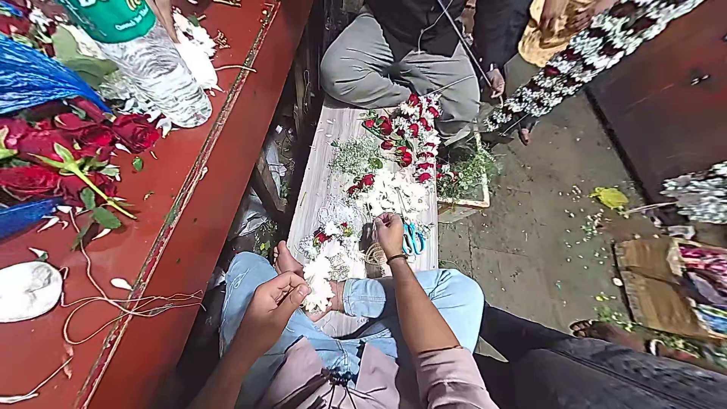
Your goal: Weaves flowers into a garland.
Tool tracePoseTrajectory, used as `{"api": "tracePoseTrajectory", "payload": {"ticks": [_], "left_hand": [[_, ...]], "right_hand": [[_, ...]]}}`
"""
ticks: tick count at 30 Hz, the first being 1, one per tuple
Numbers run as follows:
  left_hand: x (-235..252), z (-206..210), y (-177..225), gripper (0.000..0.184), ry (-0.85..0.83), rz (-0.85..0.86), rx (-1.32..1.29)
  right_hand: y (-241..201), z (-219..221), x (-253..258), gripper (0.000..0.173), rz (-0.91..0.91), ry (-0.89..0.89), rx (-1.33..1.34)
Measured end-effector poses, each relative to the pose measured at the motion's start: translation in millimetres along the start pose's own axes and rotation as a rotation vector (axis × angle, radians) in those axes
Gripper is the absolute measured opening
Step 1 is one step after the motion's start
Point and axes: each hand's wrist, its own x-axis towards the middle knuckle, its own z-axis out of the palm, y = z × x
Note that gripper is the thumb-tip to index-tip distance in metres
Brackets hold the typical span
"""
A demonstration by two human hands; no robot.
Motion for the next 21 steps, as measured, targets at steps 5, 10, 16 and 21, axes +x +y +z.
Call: {"api": "tracePoseTrajectory", "payload": {"ticks": [5,10,16,21], "left_hand": [[10.5,4.4,1.1,0.015,-0.032,0.049,-0.012],[22.5,2.9,25.1,0.019,0.018,0.090,0.046],[43.3,-6.6,50.8,0.022,0.030,0.144,0.175],[65.2,-10.6,59.0,0.020,0.052,0.102,0.271]], "right_hand": [[-57.3,-43.8,3.5,0.017,-0.069,-0.073,0.293],[-131.2,-76.4,13.8,0.013,-0.224,-0.302,0.602],[-188.9,-119.0,-13.1,0.011,-0.404,-0.368,0.635],[-217.3,-144.9,-58.4,0.015,-0.524,-0.467,0.698]]}}
